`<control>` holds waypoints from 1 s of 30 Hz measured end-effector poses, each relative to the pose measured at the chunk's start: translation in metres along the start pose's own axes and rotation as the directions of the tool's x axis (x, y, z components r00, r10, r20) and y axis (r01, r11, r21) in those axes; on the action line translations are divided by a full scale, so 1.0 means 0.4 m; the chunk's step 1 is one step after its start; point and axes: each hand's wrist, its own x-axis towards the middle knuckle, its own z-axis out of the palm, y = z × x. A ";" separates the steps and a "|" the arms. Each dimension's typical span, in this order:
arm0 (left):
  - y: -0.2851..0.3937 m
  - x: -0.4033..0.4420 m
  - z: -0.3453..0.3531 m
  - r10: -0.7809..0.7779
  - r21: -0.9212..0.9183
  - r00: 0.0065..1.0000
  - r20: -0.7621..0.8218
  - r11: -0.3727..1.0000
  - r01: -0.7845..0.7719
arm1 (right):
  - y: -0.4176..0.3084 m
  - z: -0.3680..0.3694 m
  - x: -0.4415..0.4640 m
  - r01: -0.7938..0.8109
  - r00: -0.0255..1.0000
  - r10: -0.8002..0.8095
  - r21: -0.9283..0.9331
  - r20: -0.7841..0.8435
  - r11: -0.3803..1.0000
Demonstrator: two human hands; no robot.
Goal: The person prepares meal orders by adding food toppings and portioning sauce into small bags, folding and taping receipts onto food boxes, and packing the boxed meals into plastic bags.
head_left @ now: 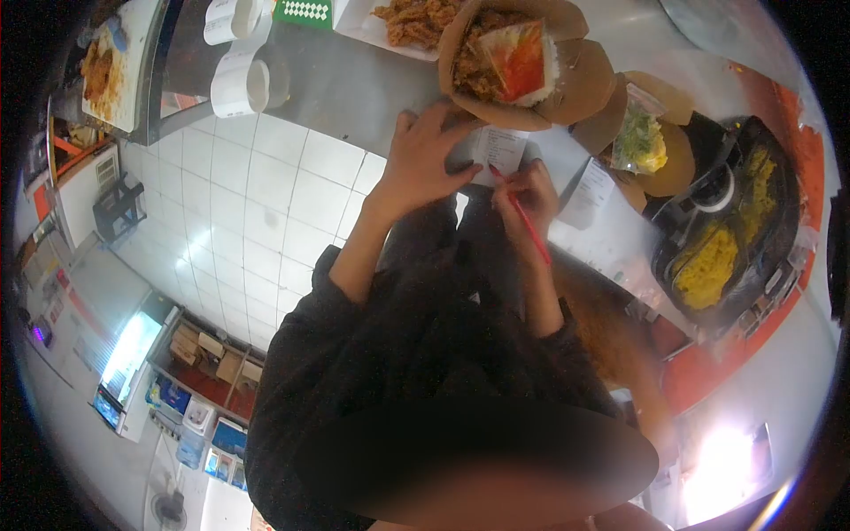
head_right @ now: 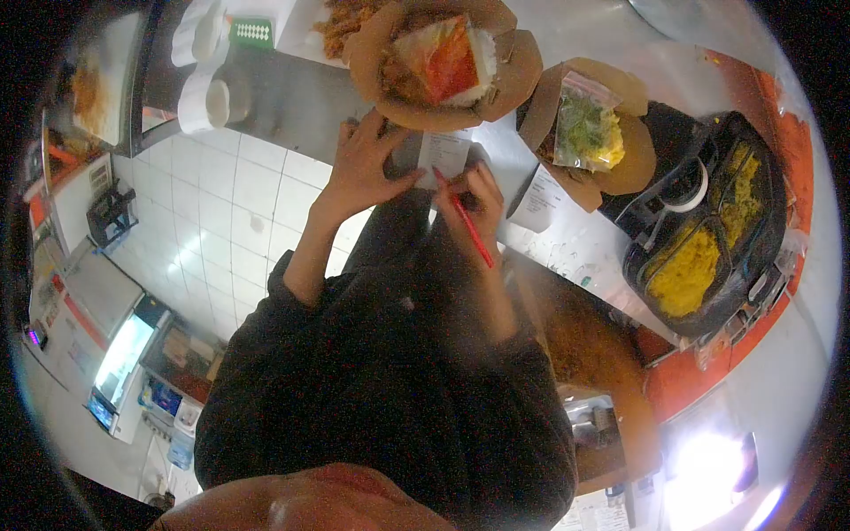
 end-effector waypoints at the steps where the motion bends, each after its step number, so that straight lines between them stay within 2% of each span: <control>1: 0.001 0.003 -0.003 0.012 0.014 1.000 -0.010 1.000 -0.012 | -0.004 -0.009 0.003 0.007 0.997 -0.005 -0.036 0.078 0.999; 2: 0.006 0.004 -0.006 0.027 0.026 0.999 -0.017 0.999 -0.026 | 0.010 -0.016 -0.018 0.008 0.997 -0.005 -0.038 0.073 0.999; 3: 0.010 0.002 -0.007 0.038 0.026 0.999 -0.020 0.999 -0.038 | 0.038 -0.020 -0.049 0.121 0.986 -0.125 -0.045 -0.112 0.992; 4: 0.009 0.004 -0.006 0.051 0.027 0.996 -0.072 0.998 -0.049 | 0.053 -0.031 -0.055 0.243 0.922 -0.254 -0.076 -0.293 0.967; 5: 0.008 0.009 -0.003 0.065 0.023 0.990 -0.122 0.998 -0.062 | -0.018 -0.071 -0.014 0.332 0.888 -0.284 0.076 -0.360 0.940; 7: 0.005 -0.001 0.000 0.048 0.025 0.995 -0.089 0.999 -0.046 | -0.071 -0.199 0.008 0.297 0.745 -0.302 -0.109 -0.595 0.949; 8: 0.004 0.005 -0.006 0.025 0.041 0.998 -0.062 0.999 -0.022 | -0.172 -0.240 0.094 0.380 0.662 -0.318 -0.062 -0.678 0.923; 9: 0.013 0.007 -0.019 0.009 -0.015 0.999 -0.043 1.000 -0.009 | -0.176 -0.343 0.145 0.318 0.679 -0.293 -0.091 -0.673 0.944; 10: 0.025 0.010 -0.030 0.049 -0.023 0.998 -0.050 0.998 -0.050 | -0.185 -0.421 0.193 0.179 0.676 -0.280 -0.216 -0.682 0.960; 12: 0.050 0.018 -0.045 -0.066 -0.217 0.998 0.025 0.974 0.070 | -0.121 -0.573 0.299 0.037 0.735 -0.251 -0.333 -0.629 0.942; 13: 0.068 0.020 -0.047 0.031 -0.223 0.999 -0.040 0.974 -0.039 | -0.069 -0.638 0.349 -0.039 0.811 -0.188 -0.372 -0.553 0.927; 14: 0.087 0.024 -0.040 0.042 -0.219 0.998 -0.056 0.974 -0.053 | -0.036 -0.674 0.391 -0.109 0.875 -0.110 -0.413 -0.472 0.904; 15: 0.108 0.028 -0.030 0.036 -0.391 0.999 0.031 0.920 -0.021 | -0.040 -0.673 0.420 -0.185 0.913 -0.049 -0.518 -0.405 0.835; 16: 0.132 0.032 -0.022 0.044 -0.544 0.991 0.126 0.838 0.032 | -0.053 -0.660 0.432 -0.250 0.938 0.030 -0.617 -0.345 0.746; 17: 0.167 0.046 -0.014 0.087 -0.600 0.985 0.151 0.800 0.021 | -0.072 -0.637 0.431 -0.278 0.903 -0.045 -0.662 -0.427 0.696; 18: 0.189 0.065 0.016 0.091 -0.592 0.985 0.144 0.806 0.012 | -0.101 -0.616 0.418 -0.273 0.901 -0.052 -0.656 -0.431 0.704; 20: 0.217 0.100 0.109 0.004 -0.595 0.993 -0.116 0.800 -0.073 | -0.183 -0.571 0.341 -0.190 0.800 -0.200 -0.554 -0.566 0.810; 21: 0.241 0.128 0.136 0.005 -0.593 0.993 -0.119 0.802 -0.075 | -0.188 -0.552 0.296 -0.118 0.877 -0.144 -0.496 -0.459 0.860; 22: 0.262 0.168 0.159 -0.026 -0.658 0.981 -0.195 0.745 -0.111 | -0.169 -0.530 0.263 -0.054 0.936 -0.102 -0.423 -0.338 0.904; 23: 0.270 0.198 0.172 -0.064 -0.716 0.963 -0.263 0.682 -0.150 | -0.116 -0.505 0.238 -0.043 0.977 -0.034 -0.350 -0.211 0.936; 24: 0.268 0.228 0.176 -0.059 -0.714 0.962 -0.267 0.682 -0.156 | -0.071 -0.481 0.218 -0.041 0.997 0.021 -0.275 -0.077 0.960; 26: 0.273 0.276 0.177 -0.017 -0.861 0.981 -0.194 0.483 -0.162 | -0.081 -0.423 0.189 -0.217 0.974 0.187 -0.298 -0.127 0.929; 27: 0.280 0.288 0.159 0.016 -0.914 0.993 -0.116 0.389 -0.113 | -0.058 -0.400 0.159 -0.241 0.967 0.220 -0.182 -0.128 0.953; 28: 0.275 0.290 0.141 0.011 -0.912 0.992 -0.129 0.391 -0.123 | -0.045 -0.380 0.121 -0.266 0.959 0.257 -0.060 -0.120 0.962; 30: 0.257 0.276 0.113 0.081 -0.953 0.989 0.124 0.286 0.096 | -0.176 -0.379 0.060 -0.310 0.936 0.313 -0.040 0.160 0.950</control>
